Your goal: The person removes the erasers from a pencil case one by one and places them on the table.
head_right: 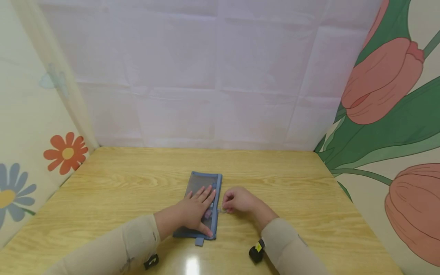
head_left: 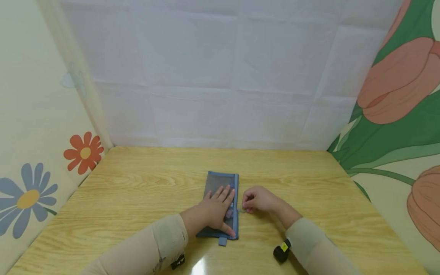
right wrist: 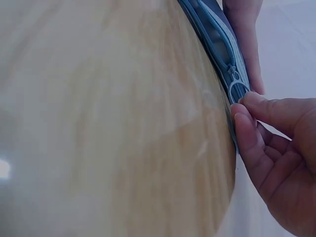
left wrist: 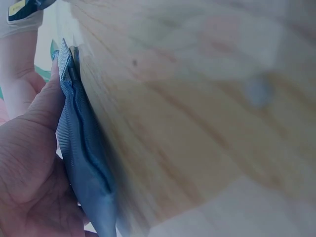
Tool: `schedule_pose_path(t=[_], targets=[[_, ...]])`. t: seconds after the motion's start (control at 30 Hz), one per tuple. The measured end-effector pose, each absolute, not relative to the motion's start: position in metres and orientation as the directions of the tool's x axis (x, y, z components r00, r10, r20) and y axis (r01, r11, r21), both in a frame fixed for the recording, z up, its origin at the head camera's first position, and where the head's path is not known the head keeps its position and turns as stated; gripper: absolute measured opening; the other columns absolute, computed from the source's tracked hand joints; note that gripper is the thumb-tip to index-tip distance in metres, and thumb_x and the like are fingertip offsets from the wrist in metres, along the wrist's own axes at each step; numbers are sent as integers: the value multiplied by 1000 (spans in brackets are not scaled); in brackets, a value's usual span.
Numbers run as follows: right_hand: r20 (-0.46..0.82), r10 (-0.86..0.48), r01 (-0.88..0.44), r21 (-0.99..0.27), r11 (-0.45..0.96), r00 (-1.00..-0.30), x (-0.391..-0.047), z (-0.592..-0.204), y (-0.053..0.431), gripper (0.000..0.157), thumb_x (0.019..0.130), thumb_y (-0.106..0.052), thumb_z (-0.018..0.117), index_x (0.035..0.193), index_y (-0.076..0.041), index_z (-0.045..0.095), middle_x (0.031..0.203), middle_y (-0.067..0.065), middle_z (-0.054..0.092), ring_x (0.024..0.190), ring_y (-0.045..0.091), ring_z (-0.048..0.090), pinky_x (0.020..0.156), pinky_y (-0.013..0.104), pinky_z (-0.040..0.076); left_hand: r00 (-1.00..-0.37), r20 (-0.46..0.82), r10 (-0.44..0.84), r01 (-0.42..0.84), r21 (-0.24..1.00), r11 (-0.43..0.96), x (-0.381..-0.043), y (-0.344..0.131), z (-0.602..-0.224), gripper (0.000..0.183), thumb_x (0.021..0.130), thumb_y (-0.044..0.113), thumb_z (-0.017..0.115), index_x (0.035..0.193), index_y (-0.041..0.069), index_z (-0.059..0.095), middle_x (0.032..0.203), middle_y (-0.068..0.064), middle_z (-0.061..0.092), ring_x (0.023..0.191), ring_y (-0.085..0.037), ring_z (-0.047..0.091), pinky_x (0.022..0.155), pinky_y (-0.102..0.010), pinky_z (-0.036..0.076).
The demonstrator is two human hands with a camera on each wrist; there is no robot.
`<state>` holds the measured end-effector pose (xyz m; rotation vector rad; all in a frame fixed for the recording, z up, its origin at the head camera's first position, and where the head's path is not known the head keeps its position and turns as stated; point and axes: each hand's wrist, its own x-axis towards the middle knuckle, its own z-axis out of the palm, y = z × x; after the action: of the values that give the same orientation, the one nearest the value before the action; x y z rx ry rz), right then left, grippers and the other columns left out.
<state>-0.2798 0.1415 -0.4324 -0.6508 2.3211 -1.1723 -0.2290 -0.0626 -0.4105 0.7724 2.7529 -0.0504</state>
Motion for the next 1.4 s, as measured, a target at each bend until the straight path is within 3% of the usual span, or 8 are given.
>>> schedule_pose_path(t=[0.5,1.4], targets=[[-154,-451,-106,-860,500,-879,-303,-437,136,6,83,0,59,79,4,60,71,6,61,59,11,57,59,26,52,-818,-275,506,518,31,855,-230,-63,-410,126,53,85,47,148,15,2,153,-10,-2,139,-30,4,106,-56,18],[-158,-190,18,-810,586,-969,-339,-434,127,7,81,-2,63,75,0,63,65,4,60,56,11,57,55,22,50,-809,-279,517,527,44,849,-230,-63,-408,126,53,84,47,148,15,2,153,-11,-2,139,-31,4,107,-55,18]])
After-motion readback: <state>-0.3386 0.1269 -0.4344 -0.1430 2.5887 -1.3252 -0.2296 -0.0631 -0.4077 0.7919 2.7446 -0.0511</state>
